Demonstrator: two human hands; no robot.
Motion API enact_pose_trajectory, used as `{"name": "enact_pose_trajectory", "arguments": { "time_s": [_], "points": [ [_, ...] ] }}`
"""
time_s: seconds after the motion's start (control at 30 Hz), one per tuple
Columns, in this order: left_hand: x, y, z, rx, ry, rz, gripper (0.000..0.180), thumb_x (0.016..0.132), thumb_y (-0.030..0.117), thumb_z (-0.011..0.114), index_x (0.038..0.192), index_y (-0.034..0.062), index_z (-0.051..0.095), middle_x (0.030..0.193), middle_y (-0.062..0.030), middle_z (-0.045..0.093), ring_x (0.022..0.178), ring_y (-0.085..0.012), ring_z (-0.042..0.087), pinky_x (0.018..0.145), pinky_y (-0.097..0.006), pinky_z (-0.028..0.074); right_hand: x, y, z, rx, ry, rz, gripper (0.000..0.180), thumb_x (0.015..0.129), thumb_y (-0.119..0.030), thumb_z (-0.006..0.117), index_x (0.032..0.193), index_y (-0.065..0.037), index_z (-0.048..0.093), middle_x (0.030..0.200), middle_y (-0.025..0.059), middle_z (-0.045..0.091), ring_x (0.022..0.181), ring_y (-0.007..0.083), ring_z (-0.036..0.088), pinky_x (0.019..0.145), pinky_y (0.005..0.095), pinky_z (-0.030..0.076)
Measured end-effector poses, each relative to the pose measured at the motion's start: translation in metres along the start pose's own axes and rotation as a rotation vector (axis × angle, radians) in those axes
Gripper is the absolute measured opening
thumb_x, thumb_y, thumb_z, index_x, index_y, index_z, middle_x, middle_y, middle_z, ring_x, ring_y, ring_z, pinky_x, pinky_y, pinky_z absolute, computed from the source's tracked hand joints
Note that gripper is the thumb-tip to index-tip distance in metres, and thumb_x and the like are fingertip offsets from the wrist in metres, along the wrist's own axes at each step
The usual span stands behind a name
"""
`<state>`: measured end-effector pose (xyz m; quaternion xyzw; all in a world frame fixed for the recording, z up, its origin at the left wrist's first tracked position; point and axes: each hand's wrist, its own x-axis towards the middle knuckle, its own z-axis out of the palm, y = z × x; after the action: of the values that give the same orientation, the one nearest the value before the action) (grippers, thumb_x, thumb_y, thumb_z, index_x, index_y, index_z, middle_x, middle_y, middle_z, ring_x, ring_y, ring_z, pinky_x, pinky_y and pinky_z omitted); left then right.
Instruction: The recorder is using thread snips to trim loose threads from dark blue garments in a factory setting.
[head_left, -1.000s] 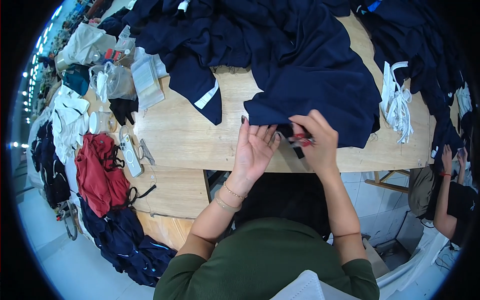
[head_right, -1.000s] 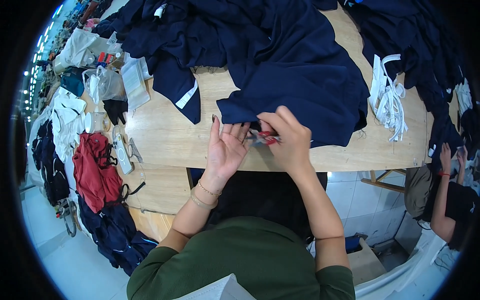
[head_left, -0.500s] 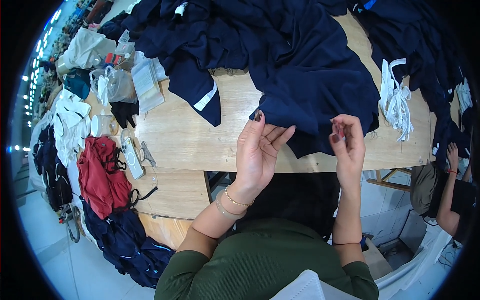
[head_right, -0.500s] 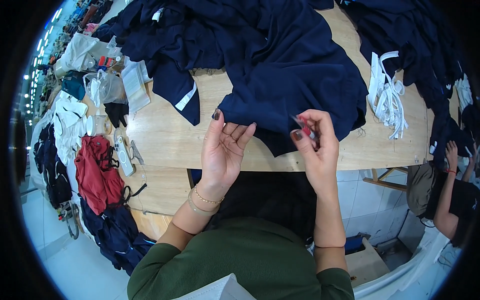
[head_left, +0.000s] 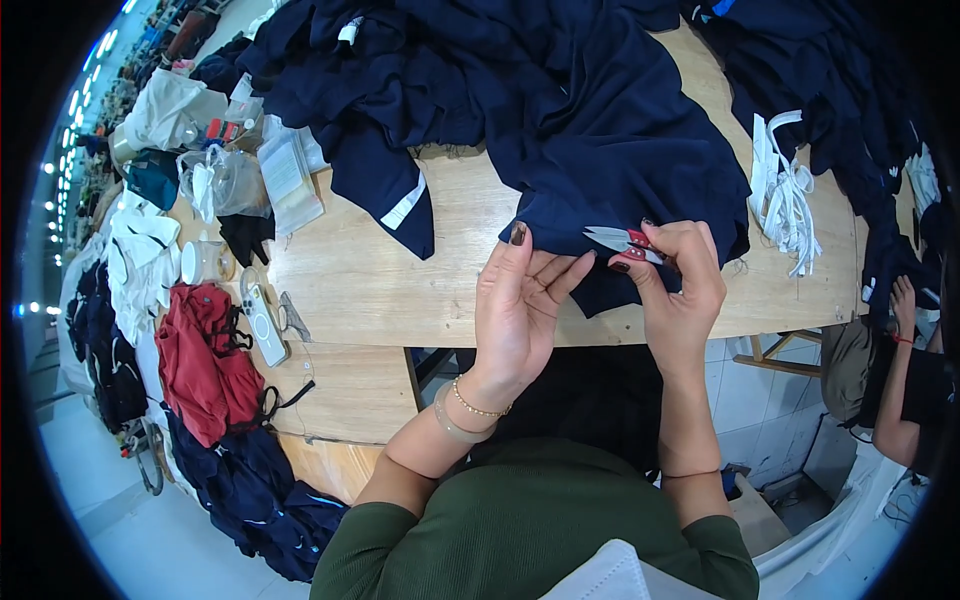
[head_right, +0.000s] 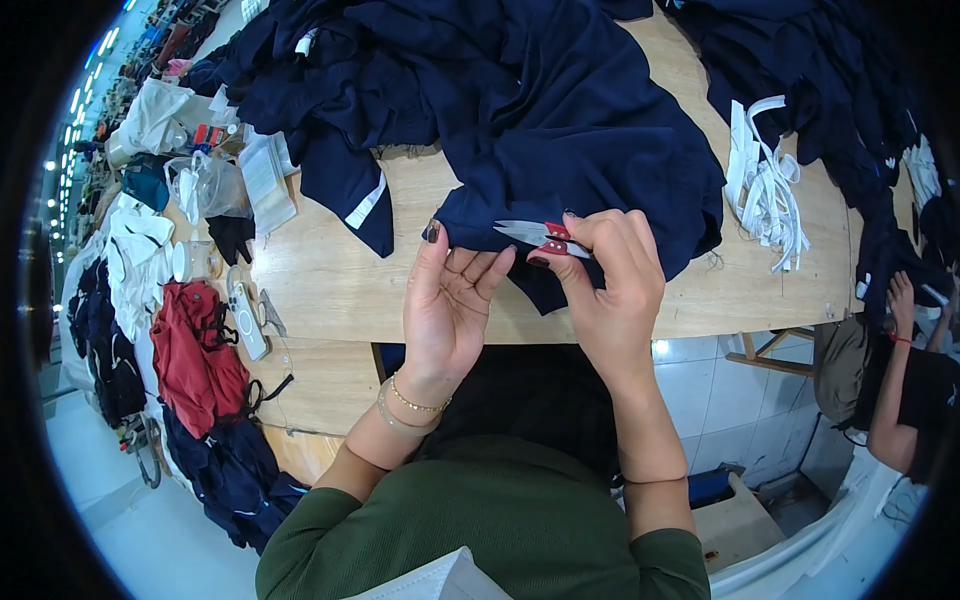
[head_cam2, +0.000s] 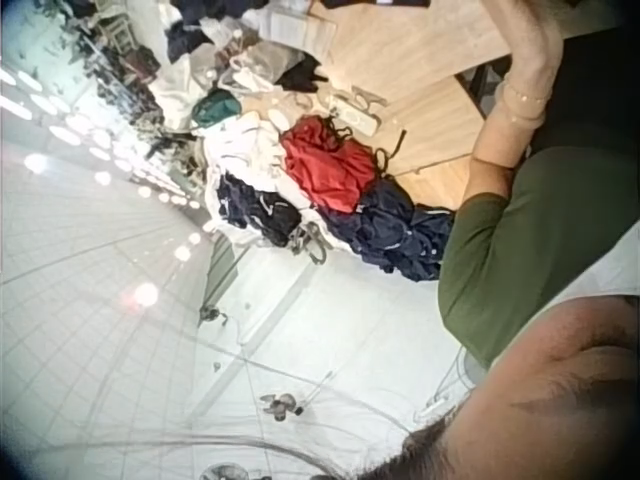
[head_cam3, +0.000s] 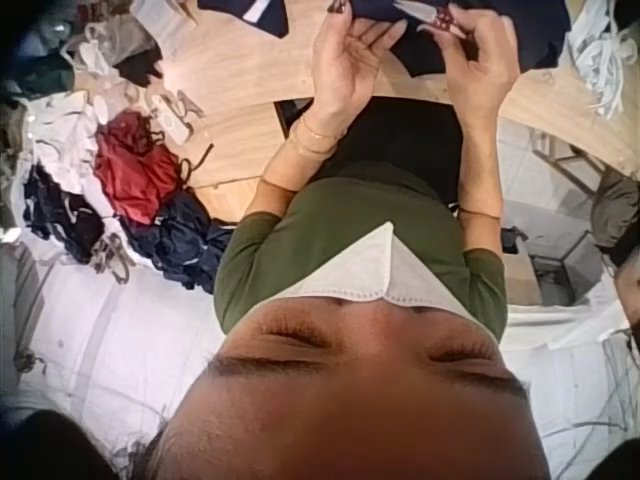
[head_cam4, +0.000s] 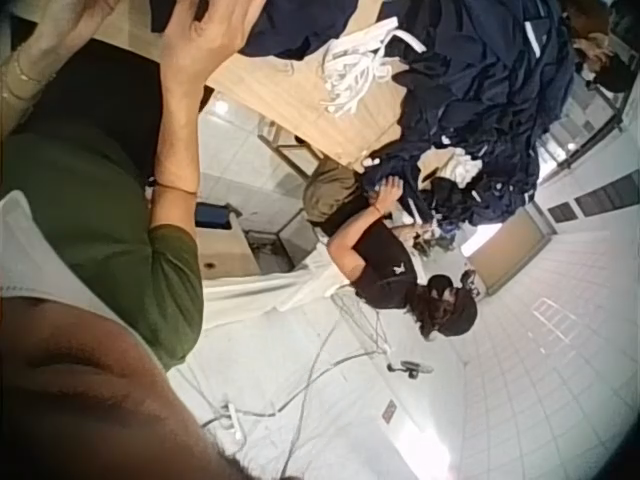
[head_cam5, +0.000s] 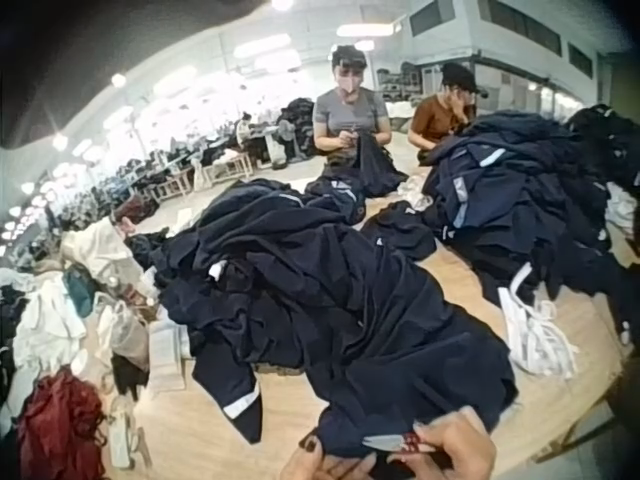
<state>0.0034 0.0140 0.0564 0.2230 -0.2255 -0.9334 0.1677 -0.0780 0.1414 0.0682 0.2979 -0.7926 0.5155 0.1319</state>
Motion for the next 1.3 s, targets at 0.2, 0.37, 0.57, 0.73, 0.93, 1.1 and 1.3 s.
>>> {"name": "enact_pose_trajectory", "arguments": {
  "time_s": [0.2, 0.37, 0.57, 0.73, 0.93, 1.1, 1.3],
  "points": [
    [0.000, 0.000, 0.001, 0.009, -0.004, -0.012, 0.021, 0.100, 0.025, 0.050, 0.096, 0.0059, 0.057, 0.089, -0.0094, 0.067, 0.090, -0.0206, 0.067, 0.093, -0.041, 0.054, 0.002, -0.001, 0.004, -0.031, -0.015, -0.016, 0.027, 0.067, -0.006, 0.080, 0.085, 0.001, 0.061, 0.077, 0.0083, 0.060, 0.069, 0.0223, 0.051, 0.060, 0.0298, 0.042],
    [-0.002, 0.002, 0.003, 0.012, -0.024, -0.041, 0.025, 0.101, 0.026, 0.047, 0.103, 0.0038, 0.058, 0.097, -0.0121, 0.068, 0.094, -0.0218, 0.067, 0.095, -0.042, 0.053, 0.000, 0.006, 0.007, 0.081, 0.070, 0.044, 0.025, 0.070, -0.007, 0.080, 0.086, 0.001, 0.062, 0.077, 0.0085, 0.060, 0.070, 0.0199, 0.051, 0.060, 0.0287, 0.042],
    [-0.001, 0.005, -0.003, -0.081, -0.125, -0.039, 0.028, 0.102, 0.025, 0.043, 0.111, 0.0018, 0.057, 0.105, -0.0139, 0.067, 0.101, -0.0239, 0.066, 0.100, -0.043, 0.049, -0.003, 0.004, 0.002, -0.024, 0.068, -0.012, 0.027, 0.069, -0.007, 0.081, 0.087, 0.000, 0.063, 0.078, 0.0081, 0.061, 0.071, 0.0209, 0.051, 0.060, 0.0289, 0.041],
    [-0.003, 0.006, 0.004, -0.036, -0.110, -0.057, 0.033, 0.103, 0.025, 0.040, 0.118, -0.0011, 0.054, 0.113, -0.0165, 0.065, 0.107, -0.0261, 0.063, 0.102, -0.042, 0.048, -0.002, 0.005, 0.005, -0.077, 0.078, -0.173, 0.030, 0.067, -0.006, 0.081, 0.090, -0.001, 0.063, 0.079, 0.0078, 0.062, 0.071, 0.0225, 0.051, 0.061, 0.0300, 0.041],
    [-0.004, 0.006, 0.004, 0.001, -0.128, -0.058, 0.031, 0.102, 0.024, 0.042, 0.116, -0.0001, 0.055, 0.111, -0.0145, 0.066, 0.105, -0.0241, 0.064, 0.101, -0.042, 0.049, 0.002, 0.004, 0.006, -0.068, 0.062, -0.172, 0.030, 0.065, -0.003, 0.081, 0.090, -0.001, 0.063, 0.079, 0.0087, 0.061, 0.071, 0.0238, 0.052, 0.061, 0.0302, 0.042],
    [-0.004, 0.006, 0.007, -0.054, -0.088, -0.078, 0.025, 0.101, 0.021, 0.046, 0.113, 0.0012, 0.057, 0.105, -0.0103, 0.066, 0.101, -0.0195, 0.065, 0.100, -0.038, 0.050, -0.004, 0.000, 0.003, 0.237, 0.097, 0.150, 0.024, 0.079, -0.005, 0.074, 0.098, -0.001, 0.061, 0.080, 0.0053, 0.062, 0.072, 0.0142, 0.054, 0.062, 0.0244, 0.044],
    [-0.002, 0.007, 0.007, -0.086, -0.080, -0.028, 0.024, 0.101, 0.019, 0.047, 0.112, 0.0011, 0.057, 0.105, -0.0096, 0.066, 0.101, -0.0174, 0.064, 0.099, -0.036, 0.051, -0.014, -0.008, -0.005, 0.726, -0.066, 0.471, 0.017, 0.100, -0.017, 0.050, 0.107, -0.002, 0.052, 0.074, 0.0022, 0.056, 0.061, 0.0043, 0.049, 0.054, 0.0168, 0.036]
  ]
}}
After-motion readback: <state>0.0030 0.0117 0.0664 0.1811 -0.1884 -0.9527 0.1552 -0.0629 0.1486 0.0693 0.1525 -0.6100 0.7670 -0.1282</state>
